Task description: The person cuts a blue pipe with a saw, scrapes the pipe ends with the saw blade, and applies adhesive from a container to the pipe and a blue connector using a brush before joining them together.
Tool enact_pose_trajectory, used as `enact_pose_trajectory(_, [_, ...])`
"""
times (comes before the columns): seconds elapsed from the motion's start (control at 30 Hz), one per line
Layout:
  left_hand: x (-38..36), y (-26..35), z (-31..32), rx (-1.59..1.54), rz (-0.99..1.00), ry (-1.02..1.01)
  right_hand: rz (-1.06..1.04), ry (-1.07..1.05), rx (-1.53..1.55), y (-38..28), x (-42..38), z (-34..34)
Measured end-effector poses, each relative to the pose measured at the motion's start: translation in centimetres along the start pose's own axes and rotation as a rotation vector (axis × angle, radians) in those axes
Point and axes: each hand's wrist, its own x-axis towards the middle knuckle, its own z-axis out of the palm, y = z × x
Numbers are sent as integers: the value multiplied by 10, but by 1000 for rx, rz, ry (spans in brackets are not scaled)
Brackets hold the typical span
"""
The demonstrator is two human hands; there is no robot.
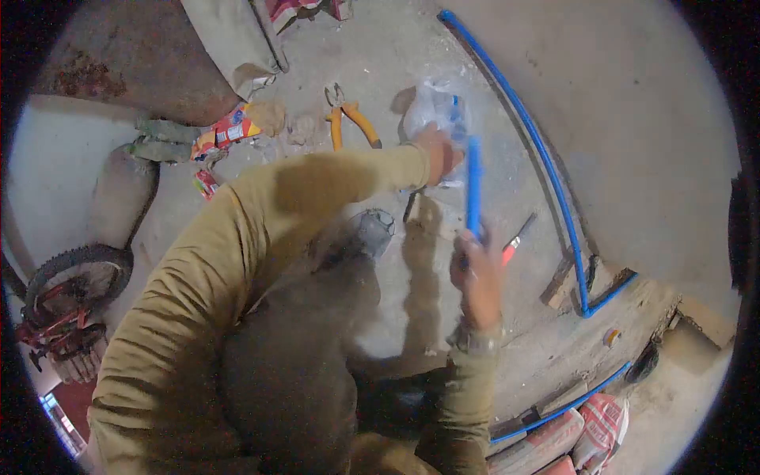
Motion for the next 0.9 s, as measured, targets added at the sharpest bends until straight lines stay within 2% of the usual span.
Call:
enact_pose_trajectory(0.03, [-1, -1, 2, -22, -3, -20, -214, -53, -304, 38, 23, 2])
enact_pose_trajectory(0.13, [-3, 1, 27, -124, -5, -122, -384, -56, -413, 78, 99, 15])
enact_pose_trajectory(0.17, [-9, -1, 31, -194, -36, -147, -499, -48, -484, 90, 125, 12])
enact_pose_trajectory(0.27, [-30, -16, 38, -353, -102, -159, -256, 210, -848, 86, 156, 2])
enact_pose_trajectory(0.33, [-39, -31, 34, -398, -116, -89, -340, 283, -820, 82, 158, -6])
enact_pose_trajectory(0.37, [-41, -34, 31, -356, -124, 90, -384, 315, -807, 80, 157, -8])
enact_pose_trajectory(0.43, [-42, -40, 20, -263, -140, 445, -394, 223, -842, 59, 147, -1])
enact_pose_trajectory(0.53, [-7, -41, -15, -411, -261, 70, -396, 127, -841, 54, 135, 12])
enact_pose_trajectory(0.6, [20, -58, -19, -285, -277, 83, -398, 67, -895, 62, 127, 12])
enact_pose_trajectory(0.67, [40, -88, -13, -362, -443, 302, -305, -12, -958, 68, 114, 8])
enact_pose_trajectory(0.77, [46, -114, -11, -337, -478, 415, -172, -14, -1026, 57, 98, 3])
enact_pose_trajectory(0.8, [45, -116, -7, -321, -407, 378, -135, 7, -1041, 52, 96, 2])
enact_pose_trajectory(0.87, [43, -118, 10, -288, -271, 298, -163, -20, -744, 71, 104, -12])
enact_pose_trajectory(0.9, [40, -116, 15, -319, -252, 341, -179, -34, -596, 77, 108, -16])
